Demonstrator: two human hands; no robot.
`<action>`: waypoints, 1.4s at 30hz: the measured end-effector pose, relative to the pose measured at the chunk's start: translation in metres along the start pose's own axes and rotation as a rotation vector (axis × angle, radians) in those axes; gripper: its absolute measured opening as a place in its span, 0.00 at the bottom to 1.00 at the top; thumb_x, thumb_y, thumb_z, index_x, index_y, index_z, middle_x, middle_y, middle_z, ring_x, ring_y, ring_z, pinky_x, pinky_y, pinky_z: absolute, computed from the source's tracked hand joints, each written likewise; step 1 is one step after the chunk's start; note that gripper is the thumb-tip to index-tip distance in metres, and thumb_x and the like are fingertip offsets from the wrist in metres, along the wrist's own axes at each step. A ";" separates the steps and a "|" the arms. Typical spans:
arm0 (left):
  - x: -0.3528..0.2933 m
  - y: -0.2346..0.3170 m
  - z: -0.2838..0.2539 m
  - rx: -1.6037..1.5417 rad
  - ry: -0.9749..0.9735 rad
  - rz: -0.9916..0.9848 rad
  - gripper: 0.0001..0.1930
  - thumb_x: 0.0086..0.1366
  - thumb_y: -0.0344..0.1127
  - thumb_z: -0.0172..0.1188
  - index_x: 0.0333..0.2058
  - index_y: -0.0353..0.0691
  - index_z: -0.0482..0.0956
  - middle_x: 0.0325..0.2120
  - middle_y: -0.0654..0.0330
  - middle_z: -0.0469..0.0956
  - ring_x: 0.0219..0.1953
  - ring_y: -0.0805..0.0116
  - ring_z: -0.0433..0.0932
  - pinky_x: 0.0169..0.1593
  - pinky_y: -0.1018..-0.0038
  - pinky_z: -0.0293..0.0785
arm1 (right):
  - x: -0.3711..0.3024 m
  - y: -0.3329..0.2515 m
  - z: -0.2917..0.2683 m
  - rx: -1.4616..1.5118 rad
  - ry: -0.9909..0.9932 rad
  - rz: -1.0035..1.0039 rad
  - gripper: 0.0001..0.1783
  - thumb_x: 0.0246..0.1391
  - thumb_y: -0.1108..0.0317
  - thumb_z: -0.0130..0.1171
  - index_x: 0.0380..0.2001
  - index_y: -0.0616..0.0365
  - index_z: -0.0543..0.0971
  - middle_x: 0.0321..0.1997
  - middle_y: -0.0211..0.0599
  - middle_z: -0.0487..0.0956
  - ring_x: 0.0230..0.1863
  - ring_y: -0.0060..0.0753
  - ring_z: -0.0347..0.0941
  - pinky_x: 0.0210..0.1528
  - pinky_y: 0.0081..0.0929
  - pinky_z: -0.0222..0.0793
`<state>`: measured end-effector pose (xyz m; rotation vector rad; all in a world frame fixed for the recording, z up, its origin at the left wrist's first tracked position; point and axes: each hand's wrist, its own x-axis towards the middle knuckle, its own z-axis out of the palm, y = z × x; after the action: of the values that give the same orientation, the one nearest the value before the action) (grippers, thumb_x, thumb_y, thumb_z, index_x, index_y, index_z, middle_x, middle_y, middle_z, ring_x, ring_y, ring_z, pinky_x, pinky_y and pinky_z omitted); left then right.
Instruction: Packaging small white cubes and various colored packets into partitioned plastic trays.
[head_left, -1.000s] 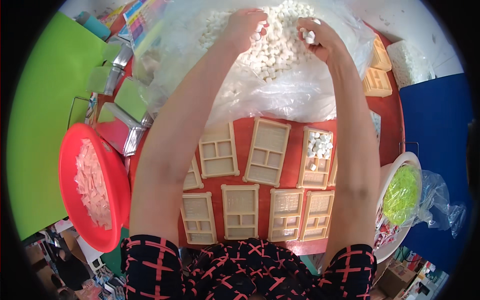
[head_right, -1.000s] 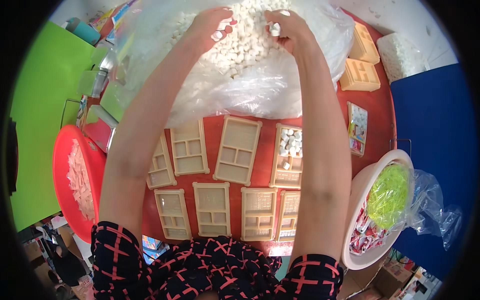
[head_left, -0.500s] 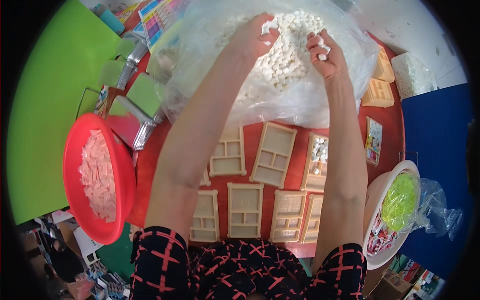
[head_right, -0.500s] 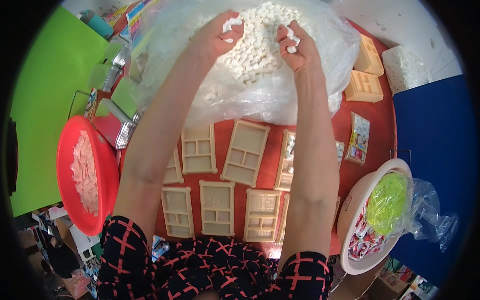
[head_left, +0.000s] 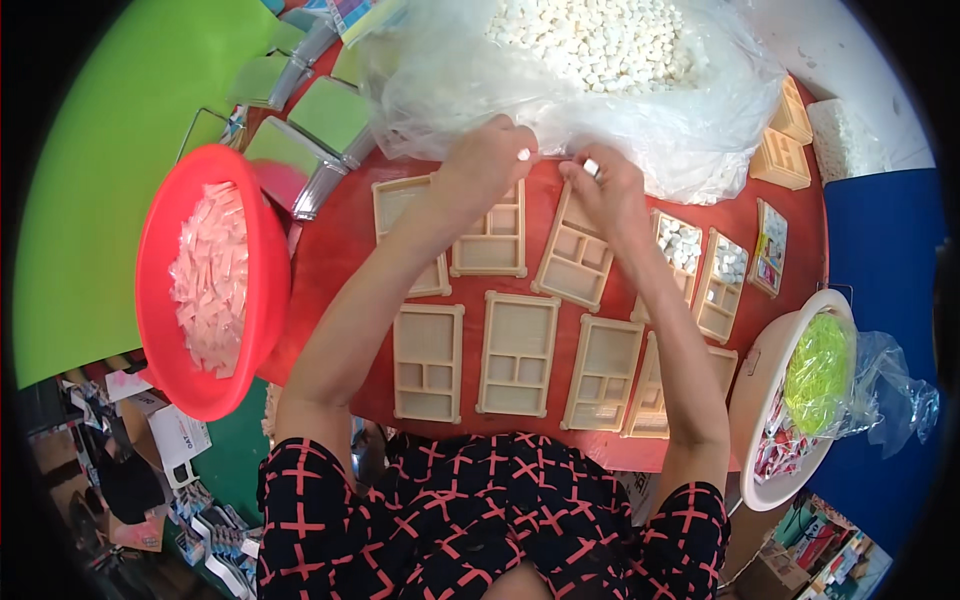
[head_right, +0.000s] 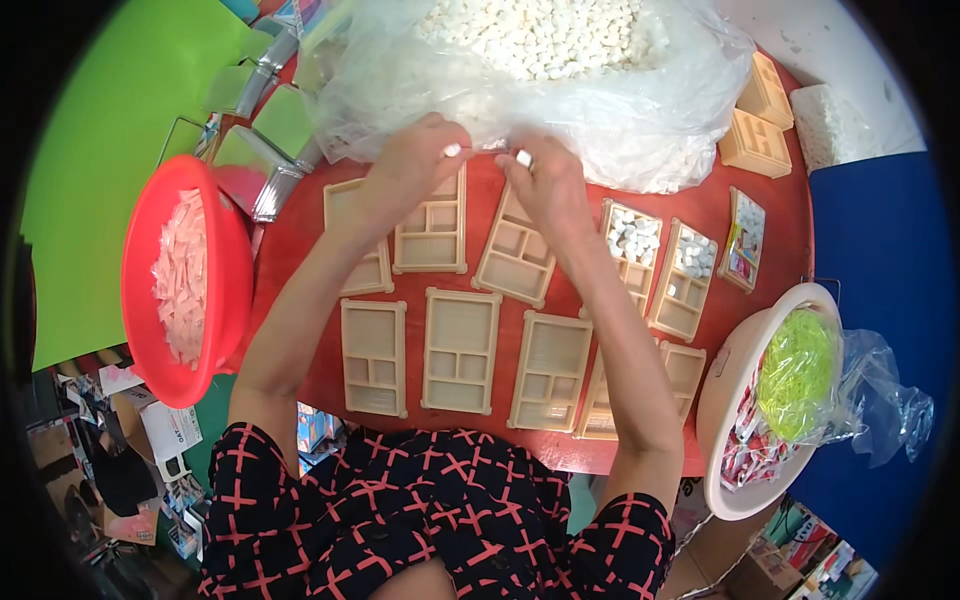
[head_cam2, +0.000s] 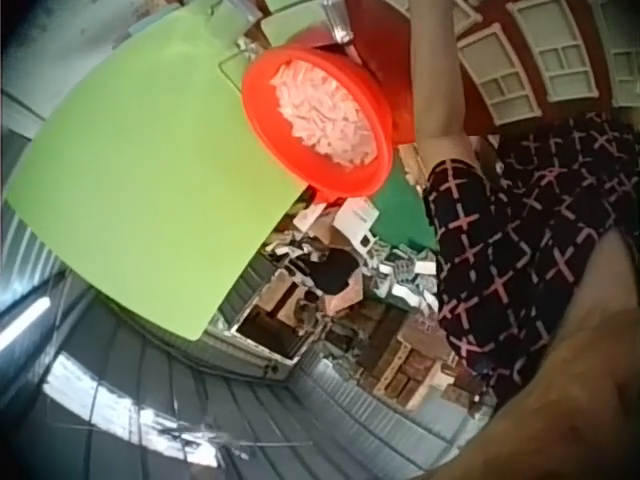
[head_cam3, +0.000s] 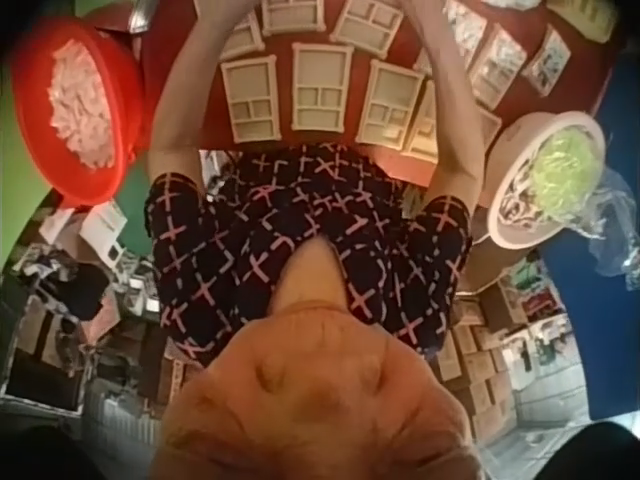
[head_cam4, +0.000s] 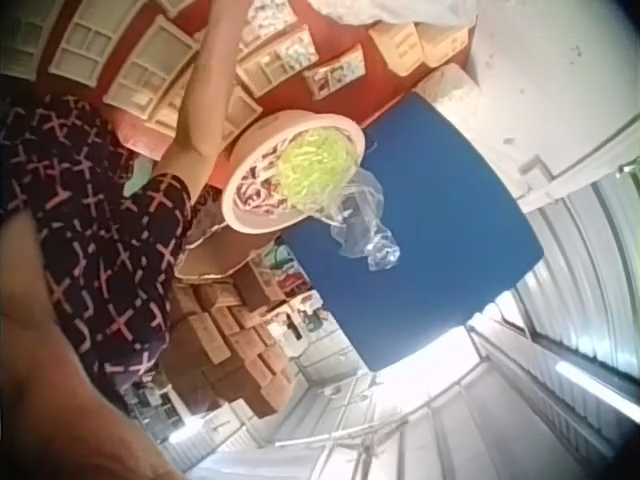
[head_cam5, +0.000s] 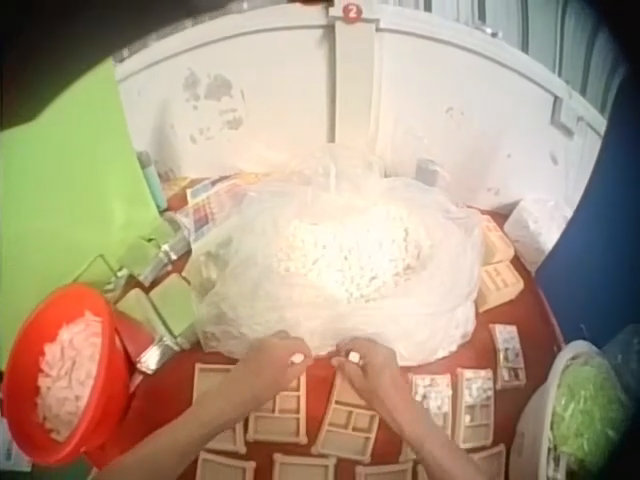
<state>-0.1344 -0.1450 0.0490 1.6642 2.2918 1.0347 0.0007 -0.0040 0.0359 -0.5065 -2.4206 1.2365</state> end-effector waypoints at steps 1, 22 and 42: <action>-0.003 -0.004 0.009 0.010 0.003 0.002 0.06 0.56 0.34 0.58 0.30 0.38 0.77 0.31 0.54 0.76 0.33 0.58 0.75 0.35 0.66 0.69 | -0.001 0.001 0.009 -0.239 0.232 -0.309 0.06 0.48 0.72 0.61 0.28 0.61 0.74 0.28 0.40 0.74 0.18 0.33 0.66 0.21 0.27 0.63; -0.056 0.013 0.042 0.051 0.273 0.006 0.12 0.48 0.27 0.62 0.35 0.39 0.78 0.46 0.57 0.73 0.49 0.58 0.68 0.52 0.64 0.59 | -0.038 -0.002 0.017 -0.428 0.328 -0.112 0.15 0.43 0.76 0.60 0.37 0.58 0.74 0.39 0.41 0.72 0.42 0.44 0.65 0.45 0.35 0.62; -0.073 0.028 0.031 0.431 0.124 -0.040 0.24 0.58 0.35 0.55 0.53 0.32 0.65 0.54 0.50 0.66 0.57 0.55 0.62 0.59 0.53 0.51 | -0.039 0.006 0.009 -0.685 0.121 -0.159 0.25 0.49 0.57 0.59 0.46 0.61 0.70 0.44 0.48 0.68 0.44 0.50 0.62 0.48 0.41 0.61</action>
<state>-0.0694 -0.1910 0.0213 1.7219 2.7718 0.6849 0.0308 -0.0255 0.0196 -0.5326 -2.6726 0.2747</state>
